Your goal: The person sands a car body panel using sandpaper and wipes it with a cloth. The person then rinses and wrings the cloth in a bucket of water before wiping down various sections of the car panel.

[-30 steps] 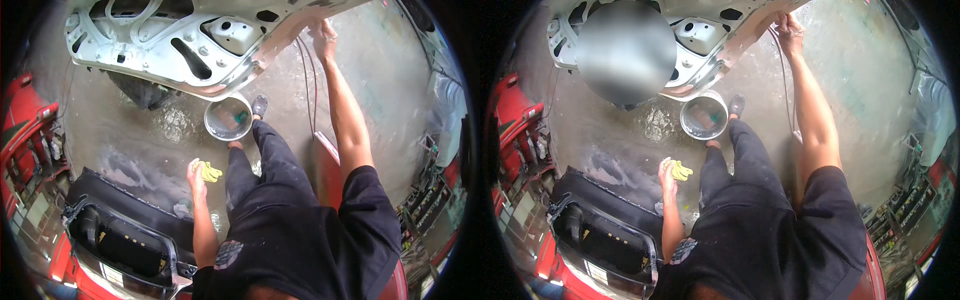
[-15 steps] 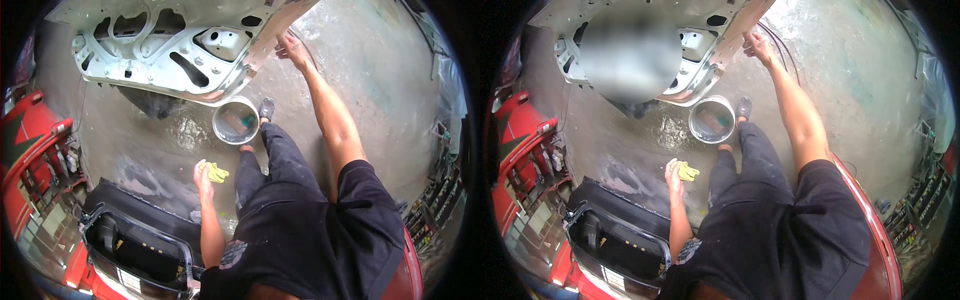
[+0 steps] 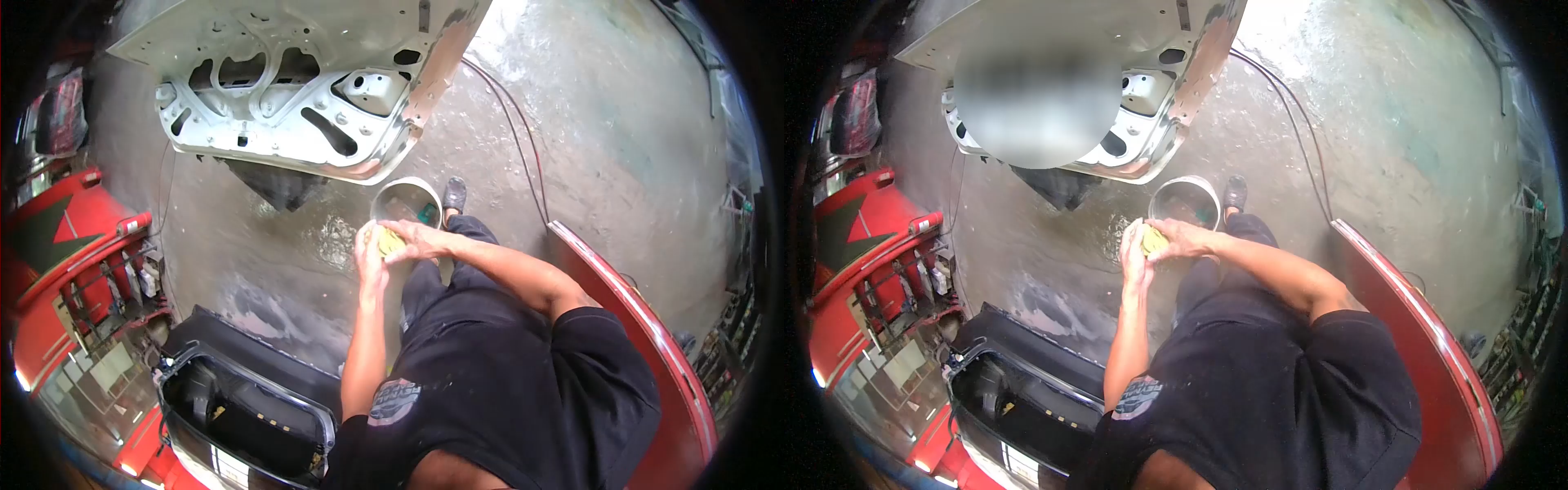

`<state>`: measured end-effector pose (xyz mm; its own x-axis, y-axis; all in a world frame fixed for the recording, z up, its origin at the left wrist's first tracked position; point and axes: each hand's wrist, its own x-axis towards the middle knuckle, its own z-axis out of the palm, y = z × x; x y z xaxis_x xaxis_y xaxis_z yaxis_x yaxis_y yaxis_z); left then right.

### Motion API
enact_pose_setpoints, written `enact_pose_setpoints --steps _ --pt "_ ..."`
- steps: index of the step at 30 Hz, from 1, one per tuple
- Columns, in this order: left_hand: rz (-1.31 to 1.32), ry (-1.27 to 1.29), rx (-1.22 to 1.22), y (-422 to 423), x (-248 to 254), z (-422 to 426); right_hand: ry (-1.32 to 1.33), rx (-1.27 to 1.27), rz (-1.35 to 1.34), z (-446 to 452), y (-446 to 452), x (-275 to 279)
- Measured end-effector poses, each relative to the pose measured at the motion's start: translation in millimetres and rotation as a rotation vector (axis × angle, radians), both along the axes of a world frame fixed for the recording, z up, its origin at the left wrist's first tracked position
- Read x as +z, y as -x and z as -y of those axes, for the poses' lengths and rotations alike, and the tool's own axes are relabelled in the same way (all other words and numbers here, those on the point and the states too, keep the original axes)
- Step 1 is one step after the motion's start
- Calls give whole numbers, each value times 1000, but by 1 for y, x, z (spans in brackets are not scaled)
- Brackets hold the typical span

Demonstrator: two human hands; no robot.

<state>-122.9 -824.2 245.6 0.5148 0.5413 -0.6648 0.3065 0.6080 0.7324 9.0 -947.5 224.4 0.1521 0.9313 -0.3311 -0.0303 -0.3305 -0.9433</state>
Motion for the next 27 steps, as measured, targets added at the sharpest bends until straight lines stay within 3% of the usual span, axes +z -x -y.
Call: enact_pose_setpoints --steps 3,7,9,11,14,17,18,19,21,22,24,27 --pt "36 27 -76 -3 19 0 39 -60 -34 -7 4 21" --pt "12 4 -413 5 69 -10 80 35 -293 -4 -10 38" --pt "38 -384 -665 14 74 -22 78 111 -273 -1 -12 62" --pt "63 -686 -849 27 81 -38 63 15 -342 -1 3 97" --pt "54 -766 -867 37 141 -44 47 -68 -281 -6 45 111" --pt "79 -729 -881 61 180 -66 -30 -90 -326 -16 82 142" --pt "225 -692 -774 73 184 -73 -32 -128 -487 -17 100 128" --pt "307 -688 -691 83 183 -81 -23 -142 -474 -22 110 148" --pt "467 -563 -647 97 207 -95 -121 -68 -764 -26 130 203" --pt "665 -625 -583 97 205 -101 -158 0 -849 -24 138 201" --pt "899 -151 -509 101 215 -90 -208 86 -994 -26 162 219" --pt "1226 274 -612 103 250 -65 -247 113 -1023 -29 189 239"
